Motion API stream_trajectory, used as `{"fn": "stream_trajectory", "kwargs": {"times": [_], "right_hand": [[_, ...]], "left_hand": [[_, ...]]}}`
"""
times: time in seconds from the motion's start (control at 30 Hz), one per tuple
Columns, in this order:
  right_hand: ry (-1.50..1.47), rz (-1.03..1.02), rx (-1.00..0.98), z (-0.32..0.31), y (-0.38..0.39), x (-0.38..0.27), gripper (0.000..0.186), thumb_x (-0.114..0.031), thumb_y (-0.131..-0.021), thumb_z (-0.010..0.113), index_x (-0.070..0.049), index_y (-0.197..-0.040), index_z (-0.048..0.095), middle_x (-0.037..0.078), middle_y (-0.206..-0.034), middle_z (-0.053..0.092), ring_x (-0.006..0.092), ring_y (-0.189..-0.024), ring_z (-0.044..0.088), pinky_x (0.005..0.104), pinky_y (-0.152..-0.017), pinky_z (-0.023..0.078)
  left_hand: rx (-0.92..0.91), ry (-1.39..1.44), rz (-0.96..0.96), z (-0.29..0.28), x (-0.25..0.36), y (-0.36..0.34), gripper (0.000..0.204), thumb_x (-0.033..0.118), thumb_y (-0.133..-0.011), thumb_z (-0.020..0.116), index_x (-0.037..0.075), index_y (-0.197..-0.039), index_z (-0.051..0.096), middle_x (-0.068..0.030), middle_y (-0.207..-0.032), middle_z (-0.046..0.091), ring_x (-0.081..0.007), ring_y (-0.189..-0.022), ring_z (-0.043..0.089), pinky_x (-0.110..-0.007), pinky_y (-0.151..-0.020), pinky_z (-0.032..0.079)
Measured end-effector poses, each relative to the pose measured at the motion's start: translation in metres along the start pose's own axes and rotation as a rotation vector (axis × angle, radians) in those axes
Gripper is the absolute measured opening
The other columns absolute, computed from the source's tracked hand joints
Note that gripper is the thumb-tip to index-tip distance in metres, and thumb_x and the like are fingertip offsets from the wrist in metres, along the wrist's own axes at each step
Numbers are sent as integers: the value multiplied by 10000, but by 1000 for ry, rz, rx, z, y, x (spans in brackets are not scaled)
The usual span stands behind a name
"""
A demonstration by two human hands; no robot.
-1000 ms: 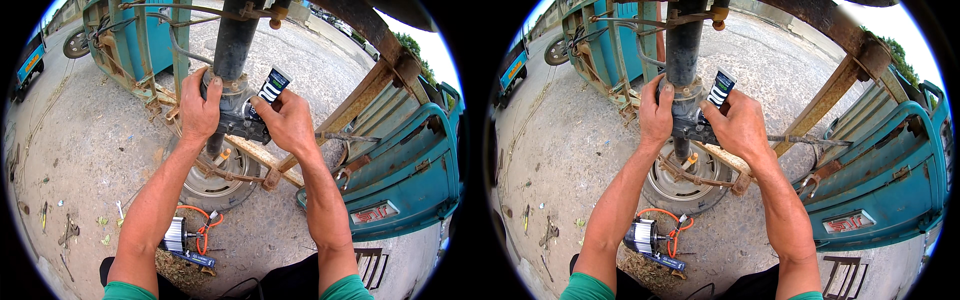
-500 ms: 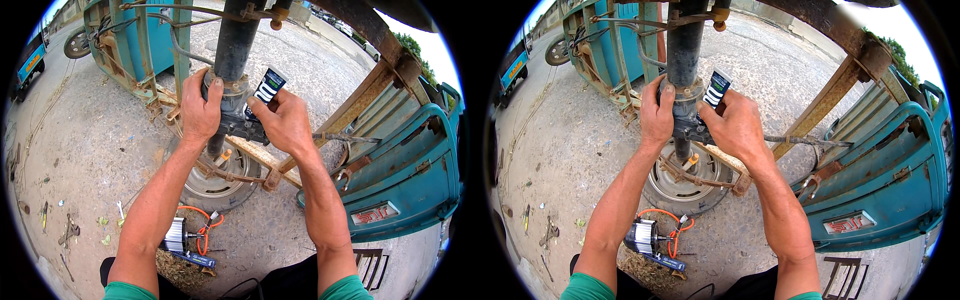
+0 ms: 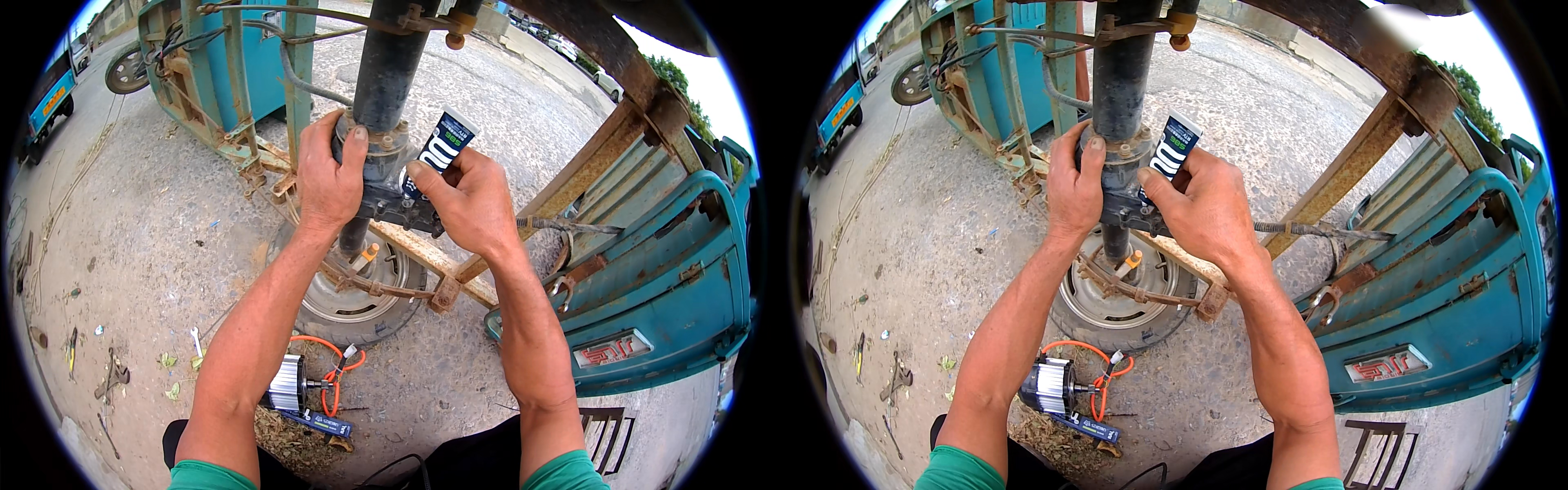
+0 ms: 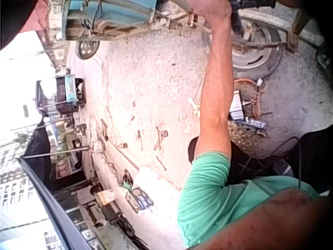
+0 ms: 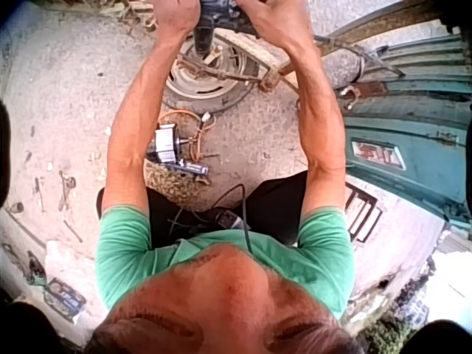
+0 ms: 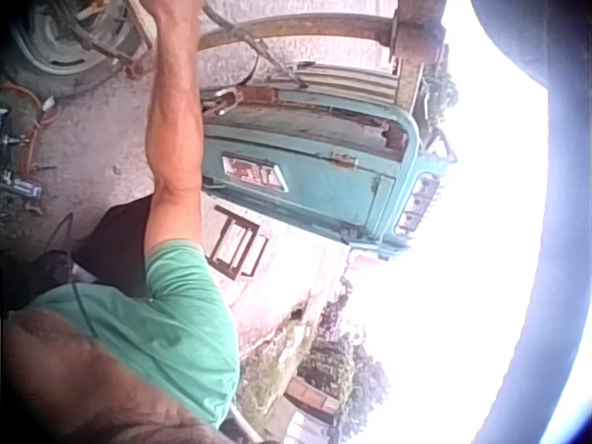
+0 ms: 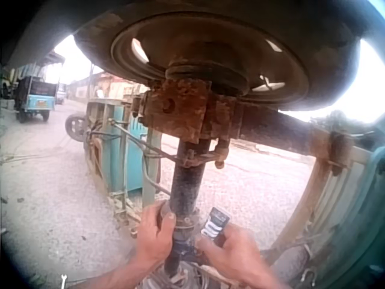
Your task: The person applies grease from a tube to the inner surfaces of a vehicle's wheel hub assembly. After greasing, the person picks up an electric motor and positions it against the hub, aligning it for installation.
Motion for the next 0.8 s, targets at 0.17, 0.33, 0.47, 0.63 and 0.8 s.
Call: {"fn": "stream_trajectory", "kwargs": {"times": [0.17, 0.33, 0.47, 0.63, 0.8], "right_hand": [[79, 50, -11, -7, 1, 2, 324, -266, -917, 772, 51, -914, 706, 111, -681, 673, 172, -599, 597, 377, -576, 487], [80, 31, -20, -4, 0, 4, 339, -265, -915, 770, 66, -901, 698, 121, -675, 665, 180, -592, 597, 388, -564, 485], [103, 24, -20, -5, 1, 2, 355, -269, -910, 773, 76, -895, 695, 133, -670, 663, 185, -593, 604, 395, -553, 481], [124, 47, -34, -6, 2, 0, 368, -274, -909, 768, 87, -888, 698, 142, -666, 664, 192, -588, 607, 395, -550, 481], [134, 35, -40, -5, 2, -1, 376, -278, -908, 762, 92, -885, 701, 145, -663, 665, 195, -578, 607, 397, -547, 484]], "left_hand": [[-6, -20, 2, 1, 0, 1, 532, 409, -1044, 575, -30, -1344, 593, -192, -1239, 600, -312, -1156, 585, -401, -1037, 440], [-2, -15, -16, 0, 0, 1, 535, 415, -1044, 574, -28, -1345, 593, -190, -1244, 599, -308, -1162, 585, -397, -1042, 438], [-6, -10, -14, 1, -1, 1, 537, 416, -1046, 569, -26, -1351, 590, -187, -1242, 596, -301, -1160, 584, -394, -1039, 440], [-19, -24, -31, 1, -1, 1, 536, 416, -1048, 566, -22, -1357, 587, -184, -1239, 588, -299, -1156, 581, -394, -1033, 441], [-12, -39, -13, 0, -1, 0, 538, 416, -1047, 565, -25, -1355, 587, -187, -1232, 593, -304, -1150, 582, -400, -1032, 441]]}}
Point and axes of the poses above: each hand's wrist, its own y-axis away from the middle knuckle, its own z-axis out of the palm, x = y × z, the point moved 5 cm from there along -y, towards the middle knuckle
